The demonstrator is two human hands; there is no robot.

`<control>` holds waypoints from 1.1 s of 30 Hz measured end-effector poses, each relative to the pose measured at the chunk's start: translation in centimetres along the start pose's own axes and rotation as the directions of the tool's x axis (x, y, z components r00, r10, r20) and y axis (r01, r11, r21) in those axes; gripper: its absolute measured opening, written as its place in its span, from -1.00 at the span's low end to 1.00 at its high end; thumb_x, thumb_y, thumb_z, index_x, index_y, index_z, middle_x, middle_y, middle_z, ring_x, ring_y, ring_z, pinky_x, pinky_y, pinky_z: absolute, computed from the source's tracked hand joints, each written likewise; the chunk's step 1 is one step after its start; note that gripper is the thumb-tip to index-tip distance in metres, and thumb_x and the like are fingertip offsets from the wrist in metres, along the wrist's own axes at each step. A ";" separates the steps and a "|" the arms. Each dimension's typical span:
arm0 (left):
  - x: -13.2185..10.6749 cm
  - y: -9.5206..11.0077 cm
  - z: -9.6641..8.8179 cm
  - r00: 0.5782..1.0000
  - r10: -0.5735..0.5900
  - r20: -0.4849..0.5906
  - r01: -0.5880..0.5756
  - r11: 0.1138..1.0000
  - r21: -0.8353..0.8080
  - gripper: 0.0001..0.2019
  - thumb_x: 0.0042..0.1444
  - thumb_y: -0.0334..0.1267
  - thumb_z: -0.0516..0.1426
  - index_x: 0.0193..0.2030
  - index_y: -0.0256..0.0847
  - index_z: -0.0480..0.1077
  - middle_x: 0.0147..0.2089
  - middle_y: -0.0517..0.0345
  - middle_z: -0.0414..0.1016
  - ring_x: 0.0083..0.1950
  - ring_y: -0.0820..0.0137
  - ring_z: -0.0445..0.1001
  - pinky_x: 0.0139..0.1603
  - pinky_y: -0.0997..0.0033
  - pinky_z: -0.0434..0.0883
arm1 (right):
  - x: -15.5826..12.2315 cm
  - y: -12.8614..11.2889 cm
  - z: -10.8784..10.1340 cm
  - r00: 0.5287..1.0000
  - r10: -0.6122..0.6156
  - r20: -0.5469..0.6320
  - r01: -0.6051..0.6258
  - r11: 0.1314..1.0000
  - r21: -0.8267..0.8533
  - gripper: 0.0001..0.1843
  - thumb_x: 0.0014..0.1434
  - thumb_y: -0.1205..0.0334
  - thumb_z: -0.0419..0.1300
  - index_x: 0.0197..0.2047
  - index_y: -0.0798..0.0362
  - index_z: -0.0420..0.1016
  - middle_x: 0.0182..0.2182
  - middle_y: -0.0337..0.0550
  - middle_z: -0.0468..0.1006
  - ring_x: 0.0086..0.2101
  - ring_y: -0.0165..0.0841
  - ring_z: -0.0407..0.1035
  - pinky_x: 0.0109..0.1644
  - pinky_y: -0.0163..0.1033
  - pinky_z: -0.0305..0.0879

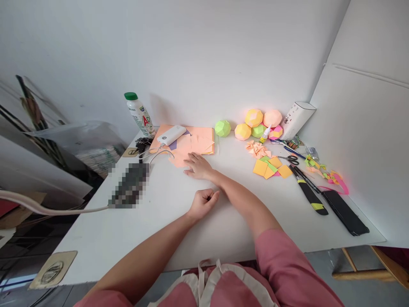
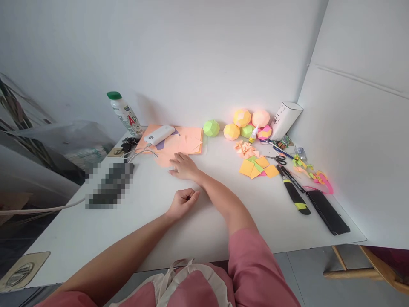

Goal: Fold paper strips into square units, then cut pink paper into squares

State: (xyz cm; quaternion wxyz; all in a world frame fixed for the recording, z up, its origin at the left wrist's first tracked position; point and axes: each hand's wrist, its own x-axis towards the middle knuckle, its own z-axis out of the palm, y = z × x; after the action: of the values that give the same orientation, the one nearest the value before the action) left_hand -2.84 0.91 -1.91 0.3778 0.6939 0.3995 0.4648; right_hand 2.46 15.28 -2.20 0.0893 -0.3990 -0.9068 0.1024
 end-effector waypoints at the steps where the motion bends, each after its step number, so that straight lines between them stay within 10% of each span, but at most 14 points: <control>1: 0.0 0.0 0.0 1.000 0.031 -0.005 -0.031 0.999 0.021 -0.55 0.21 -0.11 0.00 -0.63 -0.18 -0.09 -0.66 0.36 -0.09 -0.61 0.59 -0.08 -0.62 0.54 -0.03 | -1.2 -0.1 0.0 0.998 -0.066 0.005 0.066 0.998 0.013 -0.39 0.25 -0.03 0.04 0.26 0.14 0.20 0.33 0.09 0.00 0.32 -0.13 -0.18 0.36 -0.03 -0.20; 8: -0.5 0.1 0.3 0.940 0.342 0.012 -0.339 0.925 0.174 -0.58 0.18 -0.26 0.02 -0.65 -0.19 -0.08 -0.69 0.37 -0.05 -0.62 0.56 -0.06 -0.55 0.48 0.04 | -8.8 0.3 0.1 0.972 -0.231 -0.035 0.234 0.957 0.169 -0.52 0.20 0.17 0.18 0.15 0.20 0.37 0.26 0.12 0.19 0.27 -0.19 0.00 0.35 -0.07 -0.07; 17: -0.7 1.0 0.2 0.828 0.559 0.045 -0.548 0.790 0.275 -0.62 0.19 -0.41 0.01 -0.61 -0.17 -0.04 -0.68 0.38 0.00 -0.63 0.56 -0.01 -0.58 0.52 0.10 | -12.2 1.5 -0.2 0.985 -0.132 -0.107 0.163 0.915 0.369 -0.62 0.16 0.21 0.20 0.04 0.13 0.47 0.22 0.02 0.27 0.25 -0.23 0.07 0.30 -0.06 0.12; 28: -1.0 1.3 0.0 0.767 0.642 0.013 -0.593 0.701 0.396 -0.68 0.13 -0.46 0.07 -0.59 -0.19 0.08 -0.66 0.33 0.21 -0.61 0.54 0.17 -0.57 0.50 0.12 | -14.2 1.2 0.0 0.956 -0.228 -0.187 0.247 0.966 0.083 -0.62 0.16 0.24 0.15 0.05 0.12 0.41 0.10 0.05 0.41 0.12 -0.21 0.24 0.17 -0.02 0.22; 33: -1.1 1.4 -0.1 0.733 0.678 0.057 -0.629 0.643 0.437 -0.66 0.14 -0.44 0.05 -0.62 -0.19 0.08 -0.67 0.31 0.20 -0.62 0.53 0.14 -0.57 0.46 0.09 | -12.5 -1.2 -1.5 0.952 -0.303 -0.037 0.296 0.948 -0.119 -0.72 0.24 0.28 0.05 -0.01 0.00 0.44 0.02 -0.07 0.46 -0.11 -0.26 0.27 -0.09 -0.13 0.24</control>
State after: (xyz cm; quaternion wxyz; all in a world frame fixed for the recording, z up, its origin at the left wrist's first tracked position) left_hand -2.87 -0.60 -1.02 -0.0004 0.8288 0.2339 0.5083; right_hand 10.34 5.36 -1.43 0.1062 -0.2637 -0.9584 0.0255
